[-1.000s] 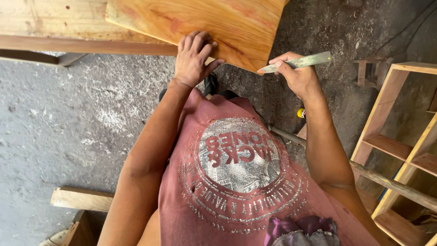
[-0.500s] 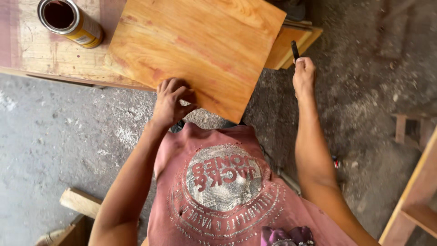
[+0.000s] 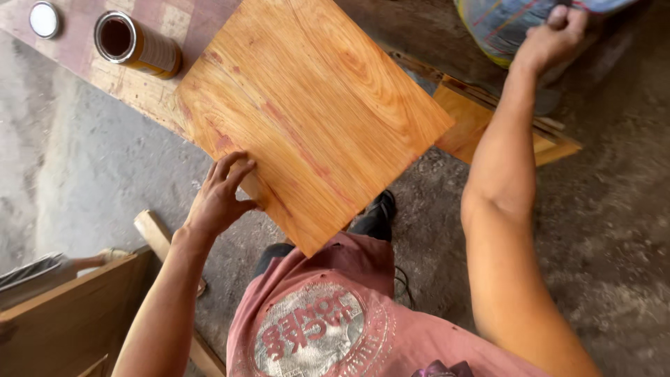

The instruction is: The person holds an open can of dark wood stain in one hand and uses a small brush to spread stain across a wooden board resting on the workbench, brushing the surface and edges, repositioning the board, and continuing to coat the wood.

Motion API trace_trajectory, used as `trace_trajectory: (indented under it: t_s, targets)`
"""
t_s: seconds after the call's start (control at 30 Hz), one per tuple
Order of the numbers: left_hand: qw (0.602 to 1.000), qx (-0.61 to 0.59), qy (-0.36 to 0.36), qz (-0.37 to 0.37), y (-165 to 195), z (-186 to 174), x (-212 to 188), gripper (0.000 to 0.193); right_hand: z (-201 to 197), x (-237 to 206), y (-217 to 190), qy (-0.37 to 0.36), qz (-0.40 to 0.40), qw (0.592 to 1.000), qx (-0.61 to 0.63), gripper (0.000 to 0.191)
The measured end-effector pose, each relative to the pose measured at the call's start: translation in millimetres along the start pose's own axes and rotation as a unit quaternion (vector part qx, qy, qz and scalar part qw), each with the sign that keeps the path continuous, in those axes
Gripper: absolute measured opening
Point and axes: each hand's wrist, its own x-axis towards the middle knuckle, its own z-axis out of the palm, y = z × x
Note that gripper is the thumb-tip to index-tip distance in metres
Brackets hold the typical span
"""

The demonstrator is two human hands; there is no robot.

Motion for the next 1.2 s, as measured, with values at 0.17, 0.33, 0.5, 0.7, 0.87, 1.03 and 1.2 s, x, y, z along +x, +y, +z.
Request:
trace_trajectory:
  t_s: [0.17, 0.33, 0.5, 0.7, 0.87, 1.03, 1.2]
  targets:
    - [0.999, 0.034, -0.012, -0.019, 9.8, -3.2, -1.3, 0.092, -31.8, -21.2, 41.2, 0.021, -0.068, 0.968, -0.239, 0.015]
    - [0.997, 0.033, -0.026, -0.064, 15.9, -8.0, 4.4, 0.091, -81.3, -75.4, 28.4, -0.047, 0.246, 0.944, -0.214, 0.028]
    - [0.999, 0.029, -0.009, -0.019, 16.7, -5.6, 2.7, 0.089, -157.1, -112.1, -18.9, -0.176, 0.377, 0.841, 0.346, 0.03]
    - [1.0, 0.02, 0.016, 0.003, 7.4, 0.4, -0.4, 0.09, -208.5, -149.9, -77.0, -0.344, 0.306, 0.756, 0.465, 0.038]
    - [0.998, 0.019, 0.033, 0.048, -5.3, 6.6, -2.9, 0.087, -212.1, -178.9, -125.1, -0.338, 0.302, 0.789, 0.415, 0.038]
    - [0.99, -0.018, 0.067, 0.126, -32.1, 19.9, 0.4, 0.084, -196.4, -232.3, -175.1, -0.318, 0.043, 0.947, -0.018, 0.037]
    - [0.973, -0.029, 0.063, 0.219, -66.5, 37.1, 11.7, 0.098, -185.0, -328.6, -207.5, -0.288, -0.033, 0.954, -0.08, 0.022]
